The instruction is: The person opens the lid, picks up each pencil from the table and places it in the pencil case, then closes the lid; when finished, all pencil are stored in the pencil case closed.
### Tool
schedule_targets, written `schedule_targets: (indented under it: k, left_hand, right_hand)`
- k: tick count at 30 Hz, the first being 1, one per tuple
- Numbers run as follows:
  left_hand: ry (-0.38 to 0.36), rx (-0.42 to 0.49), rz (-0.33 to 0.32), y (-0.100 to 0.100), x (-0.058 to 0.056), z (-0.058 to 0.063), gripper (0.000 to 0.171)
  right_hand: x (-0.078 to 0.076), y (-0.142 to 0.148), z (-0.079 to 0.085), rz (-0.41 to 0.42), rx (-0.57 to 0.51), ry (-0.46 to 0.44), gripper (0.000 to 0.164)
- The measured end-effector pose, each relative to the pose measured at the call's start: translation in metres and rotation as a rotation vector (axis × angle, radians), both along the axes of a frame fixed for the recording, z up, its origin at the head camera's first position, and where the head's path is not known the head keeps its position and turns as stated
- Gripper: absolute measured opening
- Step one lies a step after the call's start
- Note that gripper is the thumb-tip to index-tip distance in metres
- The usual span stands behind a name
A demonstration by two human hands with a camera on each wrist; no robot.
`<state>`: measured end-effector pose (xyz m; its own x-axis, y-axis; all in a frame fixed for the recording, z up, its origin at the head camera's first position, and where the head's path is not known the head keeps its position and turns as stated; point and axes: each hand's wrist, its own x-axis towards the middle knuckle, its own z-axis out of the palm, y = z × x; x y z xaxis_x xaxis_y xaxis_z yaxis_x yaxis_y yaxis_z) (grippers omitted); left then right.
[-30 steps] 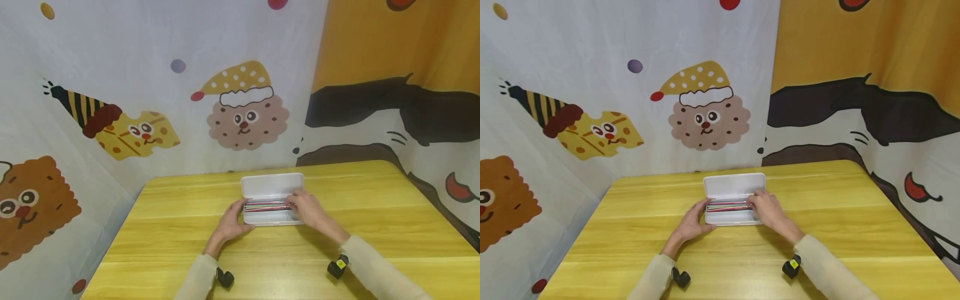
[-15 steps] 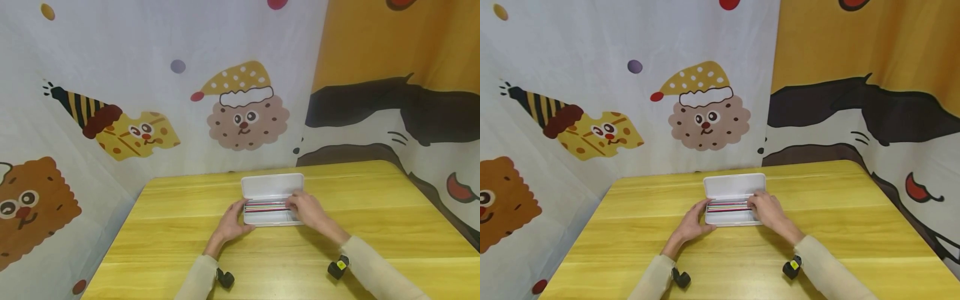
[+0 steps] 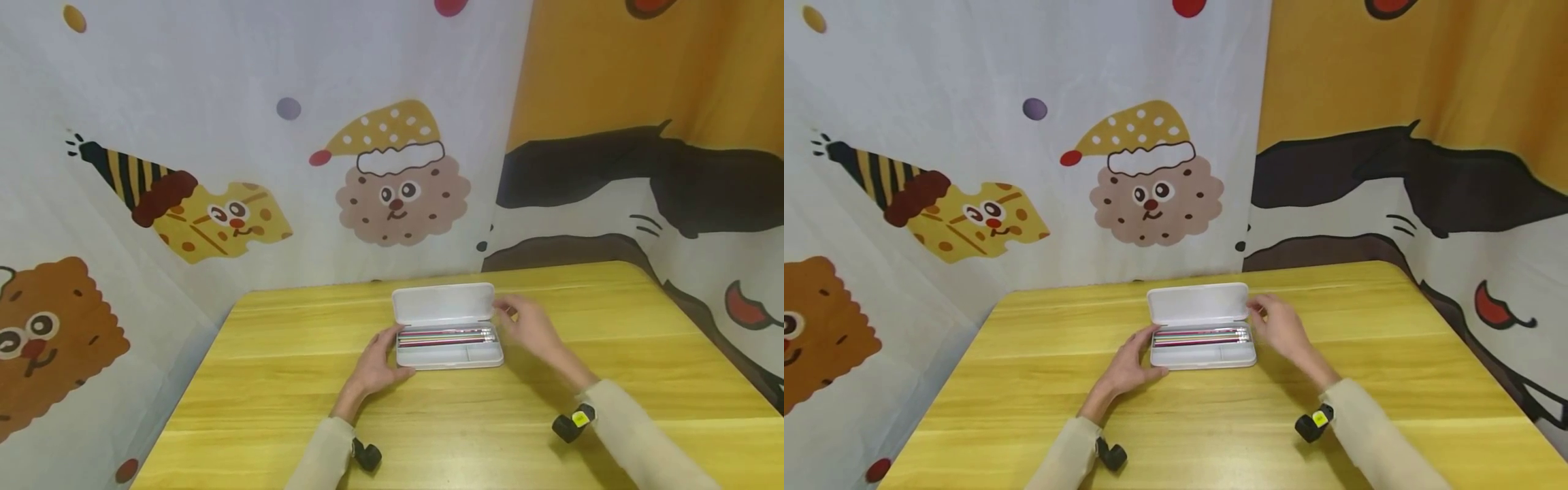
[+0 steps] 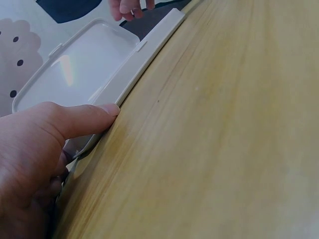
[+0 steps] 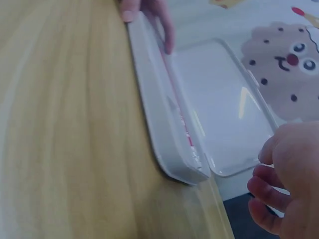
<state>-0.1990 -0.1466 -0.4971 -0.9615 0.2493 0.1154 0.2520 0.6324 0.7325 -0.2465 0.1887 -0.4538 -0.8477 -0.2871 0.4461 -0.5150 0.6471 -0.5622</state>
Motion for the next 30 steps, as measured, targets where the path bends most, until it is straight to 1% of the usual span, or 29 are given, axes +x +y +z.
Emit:
schedule_targets:
  k: [5, 7, 10, 14, 17, 23, 30]
  left_hand:
    - [-0.009, 0.007, 0.002, -0.001, 0.000, -0.001, 0.093]
    - [-0.010, 0.009, 0.000, -0.001, 0.000, -0.002, 0.093]
    - [-0.011, 0.009, -0.003, -0.001, 0.000, -0.001, 0.093]
    - [-0.005, 0.007, -0.006, -0.001, 0.000, 0.000, 0.093]
    - [0.000, 0.001, -0.005, -0.001, -0.001, 0.000, 0.093]
    - [-0.010, -0.005, -0.004, -0.001, -0.001, 0.000, 0.093]
    - [-0.008, 0.005, -0.003, 0.000, -0.001, 0.002, 0.093]
  right_hand:
    - [-0.007, 0.005, 0.005, -0.012, -0.130, -0.006, 0.022]
    - [-0.011, 0.007, 0.008, -0.018, -0.164, -0.016, 0.022]
    - [-0.014, 0.008, 0.013, -0.023, -0.194, -0.030, 0.022]
    - [-0.020, 0.007, 0.019, -0.028, -0.190, -0.056, 0.023]
    - [-0.026, 0.005, 0.022, -0.022, -0.189, -0.096, 0.023]
    - [-0.036, 0.000, 0.028, 0.000, -0.218, -0.211, 0.029]
    - [-0.043, -0.006, 0.029, 0.039, -0.294, -0.337, 0.033]
